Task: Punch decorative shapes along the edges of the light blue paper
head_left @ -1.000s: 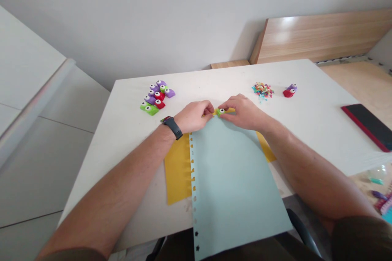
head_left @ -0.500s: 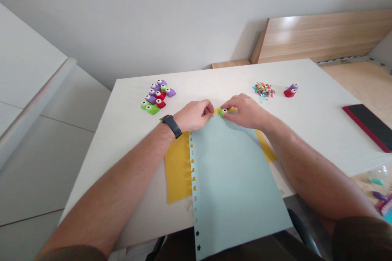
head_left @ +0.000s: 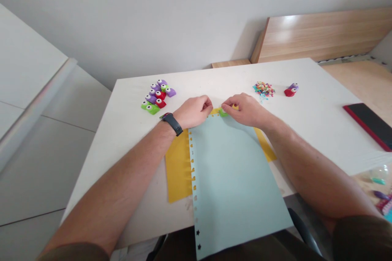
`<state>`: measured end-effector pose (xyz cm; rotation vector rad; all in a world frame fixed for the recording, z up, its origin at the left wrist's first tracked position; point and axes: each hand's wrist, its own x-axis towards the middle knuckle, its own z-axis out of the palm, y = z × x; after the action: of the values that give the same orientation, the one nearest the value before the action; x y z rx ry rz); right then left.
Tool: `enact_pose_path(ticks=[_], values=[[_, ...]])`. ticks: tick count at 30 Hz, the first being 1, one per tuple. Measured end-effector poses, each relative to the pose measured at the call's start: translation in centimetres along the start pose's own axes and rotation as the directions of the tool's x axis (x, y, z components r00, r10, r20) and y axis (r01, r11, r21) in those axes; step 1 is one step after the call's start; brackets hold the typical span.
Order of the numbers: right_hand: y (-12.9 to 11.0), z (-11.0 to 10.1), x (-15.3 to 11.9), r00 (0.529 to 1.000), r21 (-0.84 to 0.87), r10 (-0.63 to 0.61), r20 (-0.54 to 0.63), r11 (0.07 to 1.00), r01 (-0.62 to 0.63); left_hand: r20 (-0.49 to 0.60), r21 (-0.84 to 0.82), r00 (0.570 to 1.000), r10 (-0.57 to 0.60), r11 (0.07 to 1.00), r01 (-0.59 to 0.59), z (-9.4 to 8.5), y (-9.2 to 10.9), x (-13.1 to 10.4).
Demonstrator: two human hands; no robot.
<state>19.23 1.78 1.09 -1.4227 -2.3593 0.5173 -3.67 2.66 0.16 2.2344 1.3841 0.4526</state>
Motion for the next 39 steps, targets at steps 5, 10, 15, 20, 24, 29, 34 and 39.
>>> enact_pose_path(ticks=[5,10,15,20,24,29,34,39], values=[[0.2,0.5,0.3,0.999,-0.042,0.042,-0.011,0.998,-0.042,-0.052,0.016,0.999,0.010,1.000,-0.009,0.6,1.6,0.7],[0.2,0.6,0.4,0.999,-0.057,0.038,0.004,0.998,-0.038,-0.058,0.008,0.997,0.056,0.998,-0.056,1.4,2.5,1.5],[0.2,0.6,0.3,0.999,-0.045,0.043,0.009,0.998,-0.043,-0.048,0.036,0.996,0.071,0.997,-0.069,1.6,2.5,1.5],[0.2,0.8,0.3,0.999,-0.054,0.048,-0.003,0.997,-0.048,-0.025,0.053,0.998,0.057,0.997,-0.056,1.5,2.3,1.4],[0.1,0.8,0.3,0.998,-0.041,0.057,-0.003,0.998,-0.057,-0.003,0.045,0.999,0.051,0.998,-0.051,1.4,1.8,1.2],[0.0,0.8,0.2,0.998,-0.035,0.055,-0.006,0.998,-0.056,0.017,-0.006,0.998,0.059,0.998,-0.059,1.5,1.2,1.0],[0.0,0.8,0.2,0.999,-0.032,0.047,-0.003,0.998,-0.047,0.042,-0.022,0.994,0.104,0.994,-0.104,1.4,1.0,0.8],[0.1,0.8,0.2,0.999,-0.040,0.043,0.001,0.998,-0.043,0.041,-0.028,0.995,0.086,0.996,-0.085,1.6,0.8,0.8]])
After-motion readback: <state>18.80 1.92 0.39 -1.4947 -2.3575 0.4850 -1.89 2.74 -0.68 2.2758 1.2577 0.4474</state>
